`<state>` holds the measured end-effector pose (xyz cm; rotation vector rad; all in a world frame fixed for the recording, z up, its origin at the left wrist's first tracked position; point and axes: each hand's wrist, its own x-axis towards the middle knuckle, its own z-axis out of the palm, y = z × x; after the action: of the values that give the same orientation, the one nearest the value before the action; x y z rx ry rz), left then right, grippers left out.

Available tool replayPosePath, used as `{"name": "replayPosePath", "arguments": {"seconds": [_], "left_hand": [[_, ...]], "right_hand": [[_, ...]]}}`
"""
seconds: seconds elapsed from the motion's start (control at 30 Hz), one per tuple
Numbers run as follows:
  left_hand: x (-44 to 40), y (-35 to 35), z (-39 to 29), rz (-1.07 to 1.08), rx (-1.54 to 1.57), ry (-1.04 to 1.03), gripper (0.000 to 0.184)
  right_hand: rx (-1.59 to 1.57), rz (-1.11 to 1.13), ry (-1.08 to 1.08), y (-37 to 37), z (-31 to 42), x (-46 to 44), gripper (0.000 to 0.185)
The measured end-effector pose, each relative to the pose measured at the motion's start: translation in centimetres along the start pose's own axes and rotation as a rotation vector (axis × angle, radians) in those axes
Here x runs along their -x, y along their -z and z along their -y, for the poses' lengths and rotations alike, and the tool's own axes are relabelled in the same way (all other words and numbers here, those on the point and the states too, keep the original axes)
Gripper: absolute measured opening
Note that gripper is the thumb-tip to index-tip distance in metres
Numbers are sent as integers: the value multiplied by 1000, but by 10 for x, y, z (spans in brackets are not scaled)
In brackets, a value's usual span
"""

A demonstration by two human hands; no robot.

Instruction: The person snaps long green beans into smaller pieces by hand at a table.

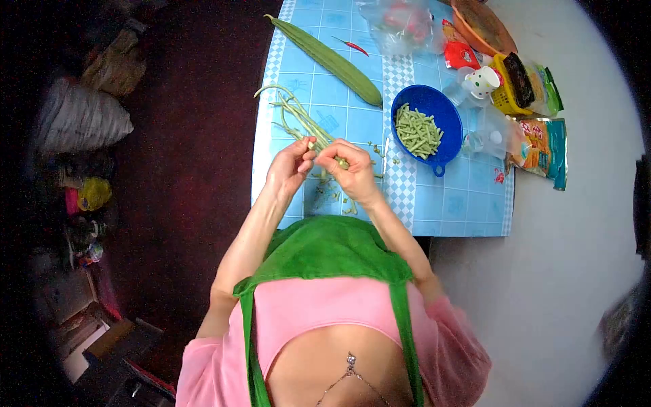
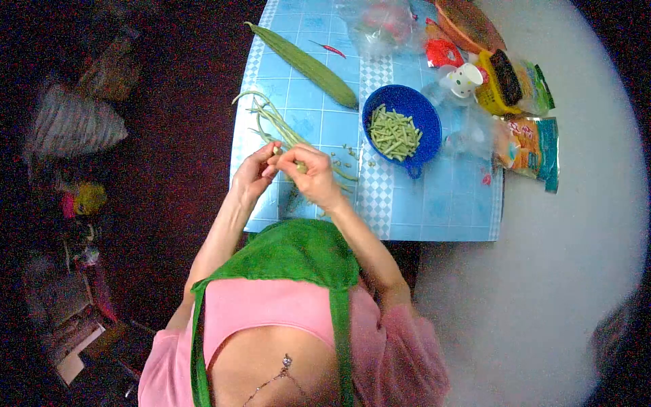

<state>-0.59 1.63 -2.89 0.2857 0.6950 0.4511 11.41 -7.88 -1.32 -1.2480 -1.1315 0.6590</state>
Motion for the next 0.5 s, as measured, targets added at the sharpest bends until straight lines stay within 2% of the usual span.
{"name": "replayPosePath", "arguments": {"seconds": [0.07, 0.13, 0.17, 0.3, 0.43, 0.5], "left_hand": [[5, -7, 3, -49, -256, -68, 20], [16, -23, 7, -2, -389, -185, 25], [20, -25, 9, -35, -486, -251, 33], [28, -30, 16, 21, -675, -391, 41], [18, -22, 22, 19, -863, -496, 40], [18, -21, 20, 17, -914, -471, 40]], "right_hand": [[2, -16, 67, 3, 0, 0, 11], [-653, -105, -489, 12, -14, 0, 13], [-798, -116, -470, 14, -18, -4, 14], [-665, -89, -625, 14, -22, -4, 16], [-550, -34, -596, 11, -17, -5, 17], [-457, 136, -591, 15, -19, -6, 17]]}}
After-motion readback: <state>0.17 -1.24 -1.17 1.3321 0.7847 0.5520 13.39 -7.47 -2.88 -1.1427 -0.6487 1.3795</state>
